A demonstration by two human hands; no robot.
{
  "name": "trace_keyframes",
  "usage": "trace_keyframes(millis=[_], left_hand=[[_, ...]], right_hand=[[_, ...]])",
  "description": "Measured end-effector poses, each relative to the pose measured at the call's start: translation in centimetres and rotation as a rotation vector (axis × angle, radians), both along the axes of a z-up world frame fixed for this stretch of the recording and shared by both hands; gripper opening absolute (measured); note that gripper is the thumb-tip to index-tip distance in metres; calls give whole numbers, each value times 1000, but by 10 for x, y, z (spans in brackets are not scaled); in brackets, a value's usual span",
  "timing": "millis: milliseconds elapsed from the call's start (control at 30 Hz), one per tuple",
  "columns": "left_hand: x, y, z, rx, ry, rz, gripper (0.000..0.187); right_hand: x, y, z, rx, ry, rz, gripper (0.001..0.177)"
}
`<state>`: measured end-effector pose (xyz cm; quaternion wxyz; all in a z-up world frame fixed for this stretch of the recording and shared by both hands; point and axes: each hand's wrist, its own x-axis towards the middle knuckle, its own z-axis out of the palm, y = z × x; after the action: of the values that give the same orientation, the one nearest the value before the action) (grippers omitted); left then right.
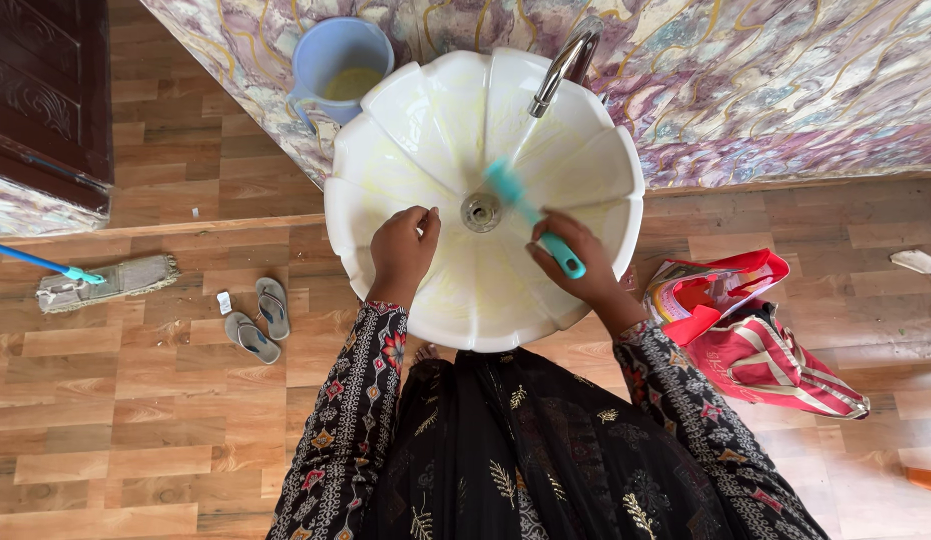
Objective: The person scrubs the interior of a white, flower-shaped sink using a teal scrub brush. They repeatedly dip the brush into a blue bucket containing a yellowish liquid and scrub the sink's surface and drain area. The person occasionally rinses the brush under the running tap.
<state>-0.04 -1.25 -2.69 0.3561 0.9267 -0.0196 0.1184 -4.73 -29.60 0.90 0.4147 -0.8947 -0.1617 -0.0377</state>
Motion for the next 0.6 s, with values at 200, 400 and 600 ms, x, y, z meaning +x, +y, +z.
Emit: trace_keyframes(millis=[200,400,600], left_hand=[[0,0,0,-13,1,-3,27],[0,1,-2,-3,-11,-9,26],[2,1,-3,-10,-8,-12,27]], right_hand=[[6,-4,2,322,460,521,21],[-2,1,6,-62,-28,56,22],[5,-5,4,435,533,463,17]])
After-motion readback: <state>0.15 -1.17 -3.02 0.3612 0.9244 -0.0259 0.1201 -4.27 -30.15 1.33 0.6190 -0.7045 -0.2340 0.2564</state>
